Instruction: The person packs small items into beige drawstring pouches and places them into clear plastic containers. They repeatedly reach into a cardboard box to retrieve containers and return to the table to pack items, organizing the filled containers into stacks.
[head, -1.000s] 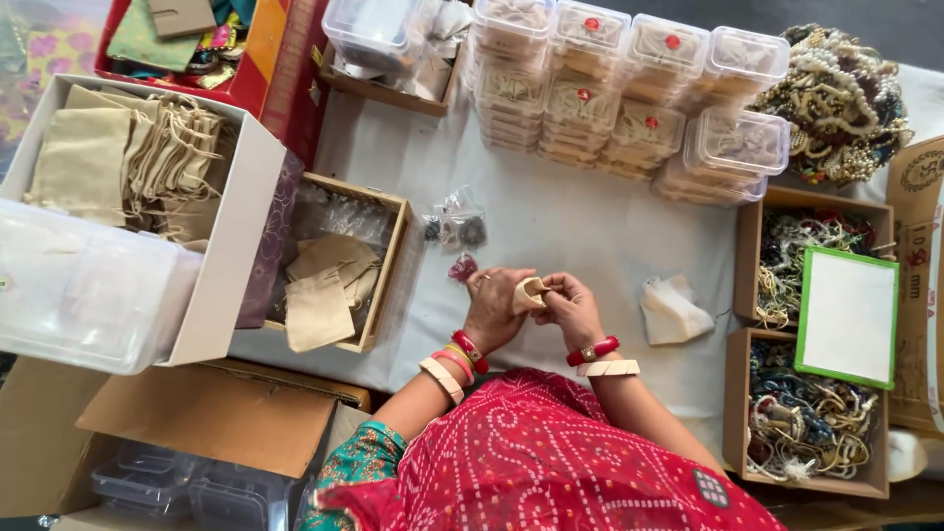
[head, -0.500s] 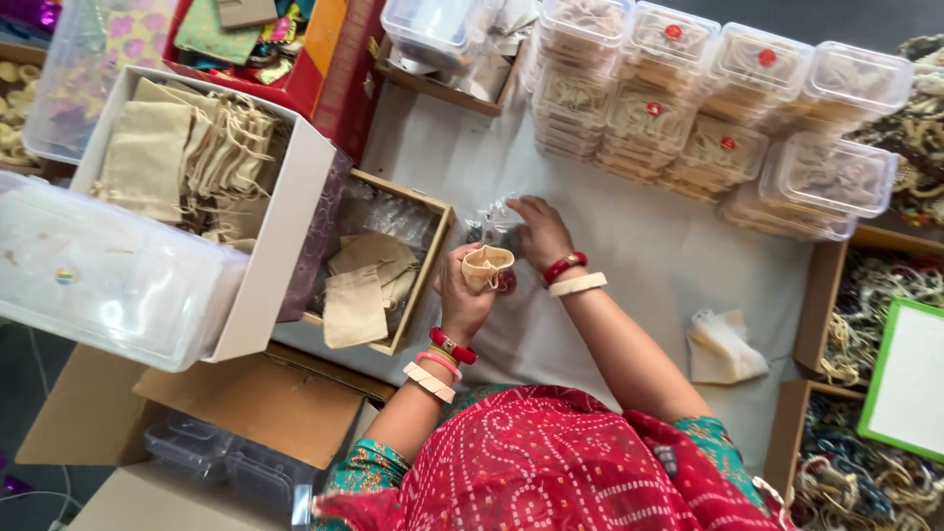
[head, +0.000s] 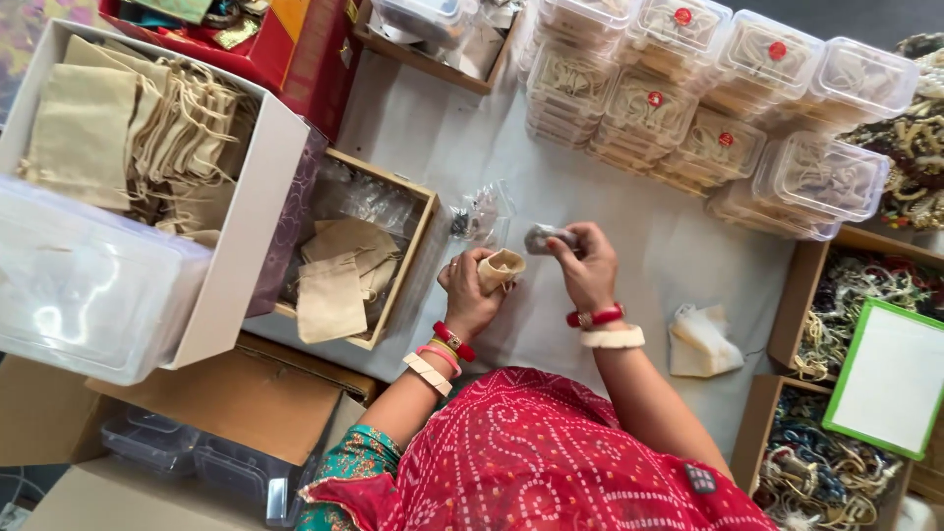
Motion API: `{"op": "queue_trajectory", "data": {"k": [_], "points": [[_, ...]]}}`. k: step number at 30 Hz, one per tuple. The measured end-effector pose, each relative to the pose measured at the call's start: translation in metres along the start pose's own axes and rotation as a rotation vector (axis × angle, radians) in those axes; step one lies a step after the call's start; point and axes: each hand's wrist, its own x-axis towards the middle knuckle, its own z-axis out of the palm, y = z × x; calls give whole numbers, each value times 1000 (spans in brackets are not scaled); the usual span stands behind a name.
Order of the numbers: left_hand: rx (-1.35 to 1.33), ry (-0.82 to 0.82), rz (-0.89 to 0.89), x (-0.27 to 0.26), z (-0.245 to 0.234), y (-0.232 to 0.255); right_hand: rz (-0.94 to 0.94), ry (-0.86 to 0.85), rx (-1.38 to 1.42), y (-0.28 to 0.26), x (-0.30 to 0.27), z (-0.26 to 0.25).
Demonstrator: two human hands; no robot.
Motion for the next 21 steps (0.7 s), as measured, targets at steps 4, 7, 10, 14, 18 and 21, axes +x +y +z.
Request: {"op": "queue_trajectory", "data": {"k": [4, 7, 10, 14, 18, 21], "points": [[67, -56, 104, -8, 2, 13, 103, 15, 415, -10, -33, -9], [126, -47, 180, -12, -2, 24, 43, -39, 44, -23, -58, -9], [239, -131, 223, -25, 5, 13, 48, -146, -296, -31, -69, -11], [230, -271, 260, -50, 17, 13, 177, -192, -280, 7, -92, -4], [124, -316, 315, -63, 29, 18, 305, -56, 39, 46, -117, 5], [103, -382, 363, -75, 36, 12, 338, -114, 20, 52, -123, 4]]}}
